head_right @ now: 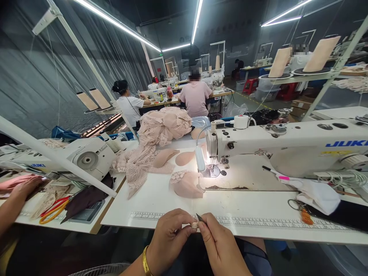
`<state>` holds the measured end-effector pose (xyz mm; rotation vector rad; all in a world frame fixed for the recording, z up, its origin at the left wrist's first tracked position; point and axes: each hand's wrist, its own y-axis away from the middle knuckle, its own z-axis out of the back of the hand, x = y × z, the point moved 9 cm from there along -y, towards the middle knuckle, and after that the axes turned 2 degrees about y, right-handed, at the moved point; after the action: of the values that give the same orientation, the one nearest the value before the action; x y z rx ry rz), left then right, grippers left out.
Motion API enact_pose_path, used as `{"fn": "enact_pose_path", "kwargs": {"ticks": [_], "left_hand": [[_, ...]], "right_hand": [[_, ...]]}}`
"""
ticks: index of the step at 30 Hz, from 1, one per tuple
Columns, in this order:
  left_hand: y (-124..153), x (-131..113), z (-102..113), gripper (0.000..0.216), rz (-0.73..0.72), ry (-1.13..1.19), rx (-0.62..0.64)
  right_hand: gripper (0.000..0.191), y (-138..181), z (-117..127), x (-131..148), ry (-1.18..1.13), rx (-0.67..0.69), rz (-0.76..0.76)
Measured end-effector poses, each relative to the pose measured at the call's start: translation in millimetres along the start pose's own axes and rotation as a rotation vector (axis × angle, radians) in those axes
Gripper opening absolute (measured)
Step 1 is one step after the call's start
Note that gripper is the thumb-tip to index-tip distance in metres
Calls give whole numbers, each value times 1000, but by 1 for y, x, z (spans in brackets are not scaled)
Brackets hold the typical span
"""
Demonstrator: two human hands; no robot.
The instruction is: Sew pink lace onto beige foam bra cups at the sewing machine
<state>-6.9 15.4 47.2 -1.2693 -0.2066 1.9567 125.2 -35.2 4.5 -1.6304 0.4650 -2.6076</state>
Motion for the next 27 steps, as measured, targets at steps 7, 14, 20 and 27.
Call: {"fn": "enact_pose_path", "kwargs": {"ticks": [7,14,20,27], "left_hand": [[-3,6,10,9,61,29,-56],[2,-12,10,23,-109,-67,-99],[1,-9,8,17,-16,34,-62],[7,-26,7,33,-274,-251,-102]], "right_hand": [[22,6,6,0,127,37,81],[14,11,5,9,271,-75,236],[25,11,-14,-8,-107,82,-27],[25,13,-11,-9,-87,50,-75]]}}
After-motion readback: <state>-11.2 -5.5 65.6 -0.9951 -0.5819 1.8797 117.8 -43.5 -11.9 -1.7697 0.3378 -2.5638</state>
